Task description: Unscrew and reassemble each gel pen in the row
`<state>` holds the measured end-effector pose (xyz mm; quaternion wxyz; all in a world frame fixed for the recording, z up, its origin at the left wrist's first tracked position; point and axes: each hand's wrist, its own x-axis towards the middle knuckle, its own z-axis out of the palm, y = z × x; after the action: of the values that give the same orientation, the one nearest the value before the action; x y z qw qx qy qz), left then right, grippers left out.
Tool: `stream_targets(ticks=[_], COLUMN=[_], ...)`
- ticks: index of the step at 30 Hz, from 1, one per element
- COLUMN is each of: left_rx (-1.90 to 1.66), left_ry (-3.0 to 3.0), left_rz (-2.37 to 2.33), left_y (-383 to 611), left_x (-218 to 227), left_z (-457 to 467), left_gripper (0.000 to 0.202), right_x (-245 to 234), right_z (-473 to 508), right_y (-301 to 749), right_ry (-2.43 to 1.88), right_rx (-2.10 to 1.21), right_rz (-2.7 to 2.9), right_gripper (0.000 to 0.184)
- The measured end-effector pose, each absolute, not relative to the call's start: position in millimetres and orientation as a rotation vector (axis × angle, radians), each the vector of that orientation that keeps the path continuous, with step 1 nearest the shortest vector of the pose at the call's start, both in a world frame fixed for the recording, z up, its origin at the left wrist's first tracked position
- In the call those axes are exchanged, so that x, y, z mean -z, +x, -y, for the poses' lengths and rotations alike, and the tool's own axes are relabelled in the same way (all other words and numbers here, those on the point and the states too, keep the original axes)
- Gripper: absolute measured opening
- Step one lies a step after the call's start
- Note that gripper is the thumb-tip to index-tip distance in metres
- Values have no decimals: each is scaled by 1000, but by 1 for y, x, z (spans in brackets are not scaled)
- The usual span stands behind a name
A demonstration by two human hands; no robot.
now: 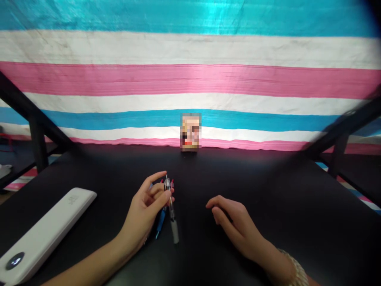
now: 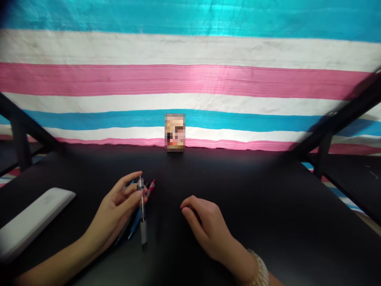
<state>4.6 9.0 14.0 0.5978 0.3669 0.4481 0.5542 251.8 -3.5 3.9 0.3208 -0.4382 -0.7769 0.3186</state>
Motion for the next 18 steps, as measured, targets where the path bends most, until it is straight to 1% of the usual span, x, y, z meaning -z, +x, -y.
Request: stream_targets(ticks=[2,9,18], left_rx=[-1260,-1171,-1140], left_ry=[873,891,916], left_rz=[-1017,-1007,-955], left_y=[5,5,4], left_x=[-12,-10,-11], left_z=[-8,-7,-8], left_gripper=[49,36,31], right_x=[-3,-3,-4], right_z=[3,3,2], right_y=[251,250,248], right_ry=[-1159,-1173,-1191], right_rx=[-832,-797,-765], right_rz=[2050,2065,2065], right_gripper=[22,22,22])
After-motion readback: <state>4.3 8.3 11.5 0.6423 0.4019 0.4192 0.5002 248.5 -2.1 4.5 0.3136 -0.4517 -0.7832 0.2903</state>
